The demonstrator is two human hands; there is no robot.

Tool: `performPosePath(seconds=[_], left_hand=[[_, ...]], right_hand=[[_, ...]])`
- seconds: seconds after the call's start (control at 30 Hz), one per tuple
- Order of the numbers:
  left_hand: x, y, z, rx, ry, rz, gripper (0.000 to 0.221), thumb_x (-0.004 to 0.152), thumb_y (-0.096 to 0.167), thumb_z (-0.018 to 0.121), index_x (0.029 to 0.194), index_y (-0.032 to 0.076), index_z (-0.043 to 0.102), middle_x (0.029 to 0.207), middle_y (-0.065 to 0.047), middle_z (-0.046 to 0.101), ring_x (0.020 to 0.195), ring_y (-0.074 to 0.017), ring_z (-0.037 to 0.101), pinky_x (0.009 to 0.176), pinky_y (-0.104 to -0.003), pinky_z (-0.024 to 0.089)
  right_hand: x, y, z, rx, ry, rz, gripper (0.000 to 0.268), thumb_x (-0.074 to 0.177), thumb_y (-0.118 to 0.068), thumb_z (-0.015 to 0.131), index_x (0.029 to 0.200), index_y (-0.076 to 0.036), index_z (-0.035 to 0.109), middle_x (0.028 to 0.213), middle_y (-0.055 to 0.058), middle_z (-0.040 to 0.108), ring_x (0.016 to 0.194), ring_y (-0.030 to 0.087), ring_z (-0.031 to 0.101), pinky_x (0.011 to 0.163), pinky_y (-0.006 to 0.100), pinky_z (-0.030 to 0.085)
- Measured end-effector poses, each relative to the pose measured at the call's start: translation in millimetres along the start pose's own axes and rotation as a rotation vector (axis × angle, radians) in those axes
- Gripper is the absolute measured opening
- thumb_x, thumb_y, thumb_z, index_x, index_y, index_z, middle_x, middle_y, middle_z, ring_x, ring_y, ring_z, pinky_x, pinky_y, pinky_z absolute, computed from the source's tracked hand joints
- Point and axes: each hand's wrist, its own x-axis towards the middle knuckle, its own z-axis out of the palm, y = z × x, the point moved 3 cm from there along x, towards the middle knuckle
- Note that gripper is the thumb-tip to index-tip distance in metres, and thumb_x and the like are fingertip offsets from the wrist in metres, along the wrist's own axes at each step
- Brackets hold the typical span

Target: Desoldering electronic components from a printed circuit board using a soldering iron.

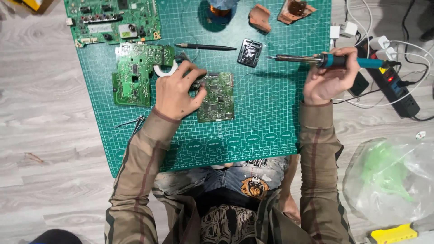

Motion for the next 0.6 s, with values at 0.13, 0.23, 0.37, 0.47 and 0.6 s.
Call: performPosePath(seconds=[0.13,0.23,0.37,0.47,0.6], left_hand=[[-5.3,-2.9,5.9,0.035,-0.039,0.031,0.018,0.070,0.012,0.068,0.088,0.011,0.070,0.092,0.001,0.059,0.047,-0.0165,0.047,0.045,-0.029,0.039],[-3.9,-3.1,6.8,0.038,-0.053,0.028,0.018,0.071,0.012,0.068,0.088,0.012,0.070,0.092,0.001,0.058,0.051,-0.0176,0.049,0.047,-0.029,0.040],[-0.7,2.7,8.5,0.027,-0.021,0.027,0.015,0.072,0.010,0.070,0.086,0.010,0.070,0.088,0.000,0.058,0.052,-0.0165,0.051,0.048,-0.028,0.042],[-1.0,5.2,11.8,-0.037,-0.025,-0.011,0.014,0.072,0.006,0.070,0.086,0.006,0.069,0.086,-0.002,0.057,0.054,-0.0170,0.052,0.051,-0.028,0.044],[-0.2,10.8,13.2,-0.138,-0.030,-0.069,0.016,0.076,0.006,0.070,0.091,0.003,0.067,0.087,-0.006,0.057,0.057,-0.0183,0.054,0.052,-0.030,0.046]], right_hand=[[0.3,1.5,-4.2,0.008,0.027,-0.001,0.020,0.090,-0.025,0.047,0.082,-0.007,0.049,0.078,0.002,0.052,0.045,0.009,0.038,0.038,0.022,0.027],[2.2,3.0,-4.5,0.045,0.036,0.004,0.020,0.089,-0.025,0.046,0.081,-0.007,0.049,0.073,0.002,0.050,0.045,0.010,0.035,0.039,0.023,0.028],[2.8,1.4,-4.5,0.045,0.061,0.025,0.021,0.087,-0.028,0.049,0.080,-0.009,0.050,0.073,0.001,0.049,0.044,0.008,0.035,0.035,0.021,0.024],[2.5,1.5,-5.1,0.034,0.092,0.046,0.020,0.087,-0.028,0.049,0.080,-0.009,0.051,0.073,0.001,0.049,0.044,0.008,0.035,0.035,0.021,0.023],[3.7,1.6,-8.3,0.049,0.087,0.042,0.020,0.087,-0.028,0.048,0.081,-0.009,0.051,0.072,0.001,0.050,0.044,0.008,0.036,0.035,0.021,0.024]])
